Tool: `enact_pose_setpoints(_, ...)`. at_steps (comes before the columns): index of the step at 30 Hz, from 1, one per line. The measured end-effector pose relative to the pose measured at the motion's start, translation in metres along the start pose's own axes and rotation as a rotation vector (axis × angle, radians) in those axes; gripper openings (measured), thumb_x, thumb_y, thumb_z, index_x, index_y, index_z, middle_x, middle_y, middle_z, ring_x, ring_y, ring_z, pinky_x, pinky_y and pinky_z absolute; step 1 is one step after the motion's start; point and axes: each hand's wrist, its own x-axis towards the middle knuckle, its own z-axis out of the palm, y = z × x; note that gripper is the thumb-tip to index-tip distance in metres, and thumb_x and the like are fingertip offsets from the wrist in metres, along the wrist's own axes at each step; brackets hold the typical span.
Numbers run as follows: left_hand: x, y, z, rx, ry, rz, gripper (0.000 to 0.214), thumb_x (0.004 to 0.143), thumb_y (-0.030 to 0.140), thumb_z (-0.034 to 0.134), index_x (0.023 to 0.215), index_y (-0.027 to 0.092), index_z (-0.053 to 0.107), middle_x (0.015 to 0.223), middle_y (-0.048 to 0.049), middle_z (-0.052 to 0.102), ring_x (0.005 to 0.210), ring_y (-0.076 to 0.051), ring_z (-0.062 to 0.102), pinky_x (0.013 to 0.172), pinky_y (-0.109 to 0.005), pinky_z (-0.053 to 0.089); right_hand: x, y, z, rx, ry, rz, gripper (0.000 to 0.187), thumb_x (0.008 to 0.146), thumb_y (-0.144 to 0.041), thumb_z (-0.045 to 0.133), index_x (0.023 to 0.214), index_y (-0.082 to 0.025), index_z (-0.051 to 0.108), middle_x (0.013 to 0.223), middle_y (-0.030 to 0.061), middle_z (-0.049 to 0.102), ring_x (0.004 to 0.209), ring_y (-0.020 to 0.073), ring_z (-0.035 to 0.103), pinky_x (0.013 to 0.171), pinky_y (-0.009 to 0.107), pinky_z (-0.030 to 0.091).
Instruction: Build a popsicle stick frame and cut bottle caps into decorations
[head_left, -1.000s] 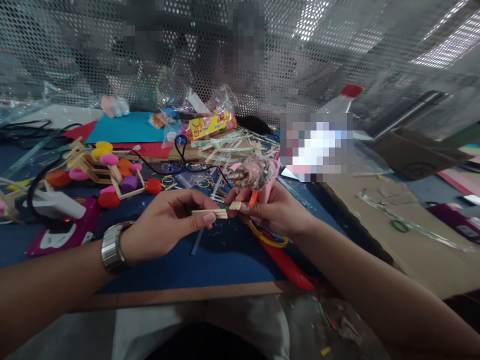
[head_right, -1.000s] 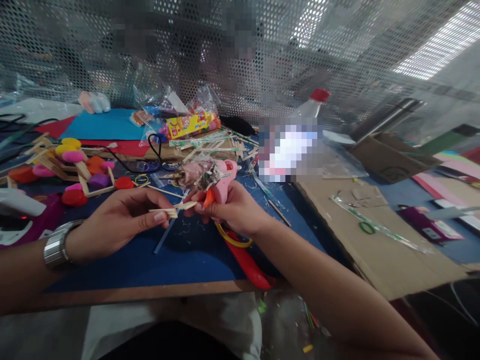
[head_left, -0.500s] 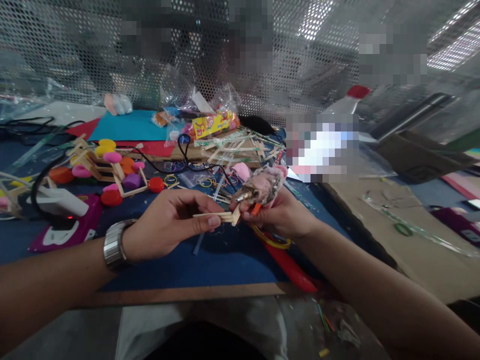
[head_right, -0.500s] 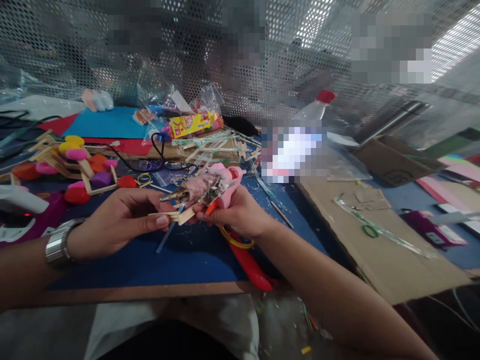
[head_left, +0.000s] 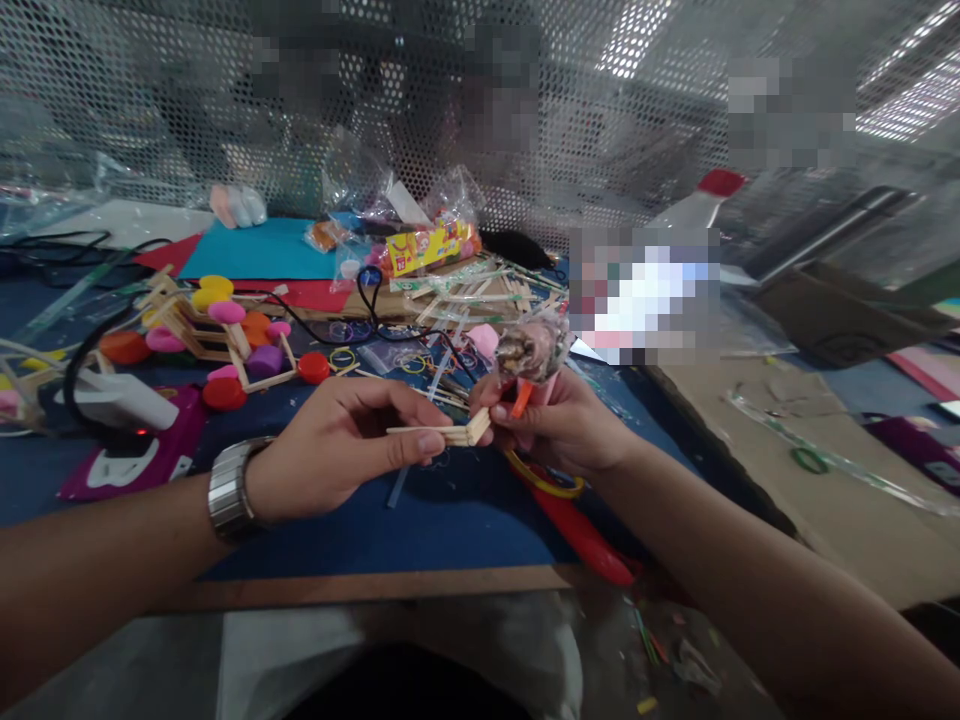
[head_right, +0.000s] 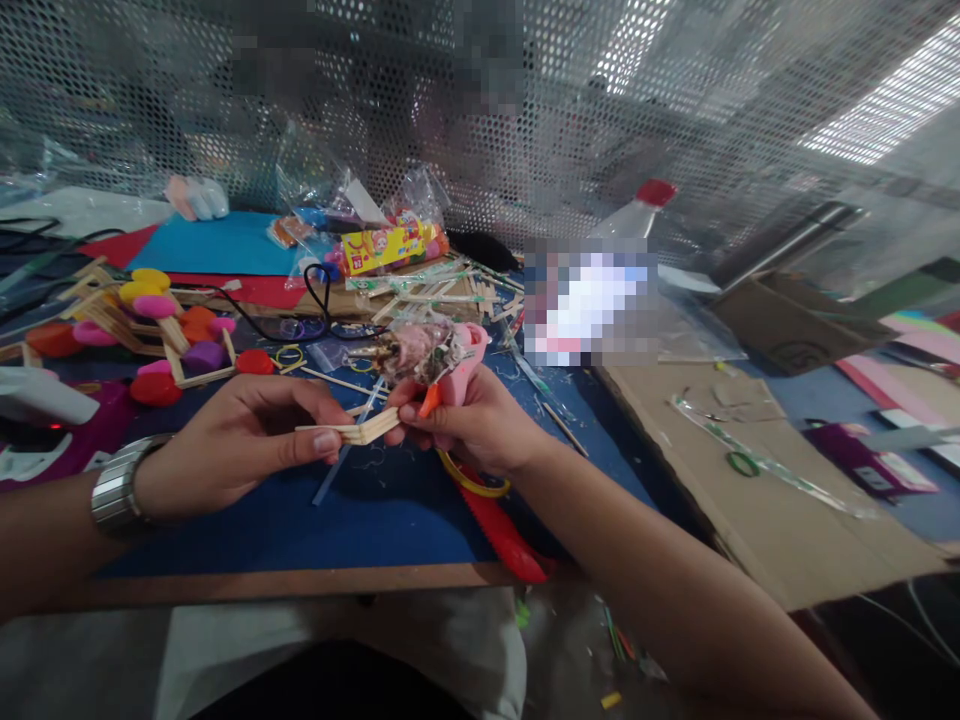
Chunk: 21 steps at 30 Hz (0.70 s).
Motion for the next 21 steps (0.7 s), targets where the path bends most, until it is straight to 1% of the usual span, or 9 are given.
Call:
enact_pose_setpoints(2, 0.0001, 0.0003, 0.0001, 0.016, 0.009, 0.008, 0.012, 0.068, 0.012, 0.091, 0.073, 0.015, 0.08, 0.07, -0.0023, 0.072, 0.062, -0.01, 0.062, 0.057, -0.018, 0.05, -0.0002, 0.0004, 0.0004, -0.008, -0.001, -0.005, 0.025, 0.07, -0.032, 0.093, 0.075, -0.015, 0.076, 0.065, 0.0034, 0.074, 0.043, 0.0059, 0.051, 0.038, 0.018, 0.038)
enact_pose_setpoints(5, 0.0001, 0.0007, 0.0003, 0.027, 0.016, 0.007, 0.013, 0.067, 0.014, 0.092, 0.072, 0.015, 0.08, 0.07, -0.003, 0.073, 0.063, -0.011, 0.063, 0.057, -0.019, 0.051, -0.0003, 0.0016, 0.0005, -0.019, -0.008, -0.014, 0.025, 0.071, -0.033, 0.093, 0.078, -0.016, 0.075, 0.065, 0.0025, 0.072, 0.049, 0.009, 0.056, 0.042, 0.019, 0.041)
enact_pose_setpoints(7, 0.0, 0.0009, 0.0006, 0.024, 0.018, 0.0, 0.015, 0.066, 0.016, 0.093, 0.072, 0.014, 0.08, 0.07, -0.0033, 0.074, 0.063, -0.011, 0.063, 0.057, -0.019, 0.052, -0.0004, 0.0025, 0.0003, -0.029, -0.008, -0.017, 0.026, 0.072, -0.033, 0.092, 0.079, -0.016, 0.074, 0.064, 0.0018, 0.07, 0.053, 0.0102, 0.058, 0.043, 0.019, 0.041)
enact_pose_setpoints(11, 0.0002, 0.001, 0.0016, -0.013, 0.018, -0.021, 0.018, 0.066, 0.02, 0.095, 0.072, 0.014, 0.079, 0.068, -0.0034, 0.074, 0.062, -0.011, 0.065, 0.056, -0.018, 0.053, -0.0004, 0.0026, 0.0004, -0.038, -0.001, 0.0, 0.028, 0.07, -0.034, 0.093, 0.076, -0.016, 0.072, 0.063, 0.0019, 0.068, 0.052, 0.0104, 0.057, 0.043, 0.019, 0.039)
enact_pose_setpoints(18, 0.0002, 0.0008, 0.0015, -0.061, -0.002, -0.023, 0.015, 0.066, 0.012, 0.093, 0.072, 0.014, 0.08, 0.067, -0.0023, 0.074, 0.061, -0.01, 0.065, 0.057, -0.016, 0.053, -0.0002, 0.0018, 0.0018, -0.071, -0.007, -0.019, 0.03, 0.071, -0.037, 0.091, 0.076, -0.015, 0.071, 0.064, 0.0024, 0.068, 0.052, 0.0103, 0.056, 0.042, 0.02, 0.039)
enact_pose_setpoints(21, -0.0002, 0.0008, 0.0012, -0.063, 0.013, -0.032, 0.015, 0.066, 0.009, 0.092, 0.072, 0.014, 0.08, 0.068, -0.0019, 0.074, 0.061, -0.01, 0.065, 0.057, -0.017, 0.053, -0.0007, 0.003, 0.0016, -0.074, 0.007, -0.019, 0.027, 0.071, -0.033, 0.092, 0.077, -0.016, 0.072, 0.063, 0.0011, 0.068, 0.048, 0.0082, 0.052, 0.041, 0.019, 0.038)
